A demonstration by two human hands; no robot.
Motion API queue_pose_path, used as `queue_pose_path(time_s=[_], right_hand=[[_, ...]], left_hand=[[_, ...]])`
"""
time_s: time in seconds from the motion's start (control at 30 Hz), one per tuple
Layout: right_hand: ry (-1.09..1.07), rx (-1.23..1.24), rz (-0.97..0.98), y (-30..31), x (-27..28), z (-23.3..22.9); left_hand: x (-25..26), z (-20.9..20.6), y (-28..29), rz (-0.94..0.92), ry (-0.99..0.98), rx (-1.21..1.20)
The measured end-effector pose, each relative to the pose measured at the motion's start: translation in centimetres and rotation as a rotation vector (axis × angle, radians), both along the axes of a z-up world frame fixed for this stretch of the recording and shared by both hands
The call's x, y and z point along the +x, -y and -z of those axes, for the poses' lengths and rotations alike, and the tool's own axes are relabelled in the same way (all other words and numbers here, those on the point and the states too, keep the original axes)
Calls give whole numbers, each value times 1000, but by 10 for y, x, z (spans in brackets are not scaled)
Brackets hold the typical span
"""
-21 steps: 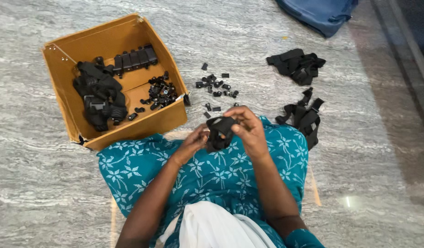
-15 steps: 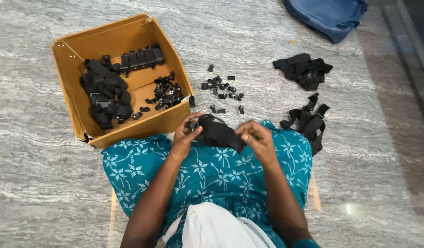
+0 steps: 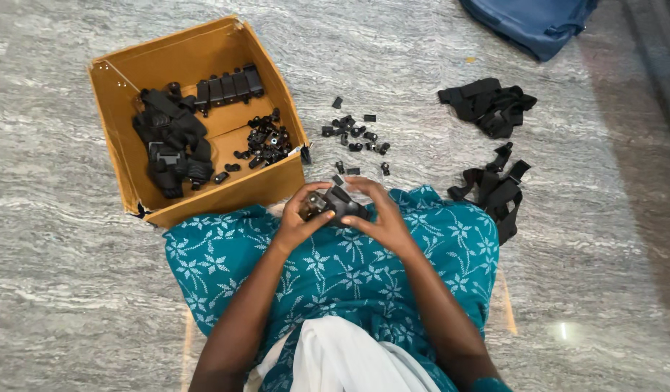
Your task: The person sits on the floor and assembles black straps by attaching small plastic buckles and metal rivets. They pick up strap pieces and hardware from a cardboard box and the floor, then fasten the components together by hand.
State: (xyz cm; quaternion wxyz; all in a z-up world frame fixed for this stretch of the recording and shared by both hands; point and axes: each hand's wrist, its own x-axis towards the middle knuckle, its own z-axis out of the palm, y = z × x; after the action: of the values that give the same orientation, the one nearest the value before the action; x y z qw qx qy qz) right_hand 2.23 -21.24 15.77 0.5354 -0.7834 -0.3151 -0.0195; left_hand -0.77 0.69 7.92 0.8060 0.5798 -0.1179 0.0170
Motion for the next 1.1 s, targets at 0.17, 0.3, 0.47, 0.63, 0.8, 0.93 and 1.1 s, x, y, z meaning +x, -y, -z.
queue_pose_path(time_s=[0.17, 0.3, 0.47, 0.63, 0.8, 0.93, 1.1], right_hand=[[-314, -29, -105, -19, 22, 25], [-430, -3, 35, -18, 25, 61], [-244, -5, -11, 20, 38, 88], [-413, 195, -244, 49, 50, 89], [-370, 361, -470, 61, 41, 83], [-484, 400, -439, 58, 26, 59], [-456, 359, -316, 41, 6, 7]], left_hand=[[3, 13, -2, -42, 12, 42], [11, 26, -4, -219, -88, 99], [16, 34, -2, -235, 20, 236], [17, 32, -1, -200, -21, 161], [18, 34, -7, -58, -93, 66], [21, 37, -2, -136, -6, 187], [19, 40, -3, -105, -43, -35]])
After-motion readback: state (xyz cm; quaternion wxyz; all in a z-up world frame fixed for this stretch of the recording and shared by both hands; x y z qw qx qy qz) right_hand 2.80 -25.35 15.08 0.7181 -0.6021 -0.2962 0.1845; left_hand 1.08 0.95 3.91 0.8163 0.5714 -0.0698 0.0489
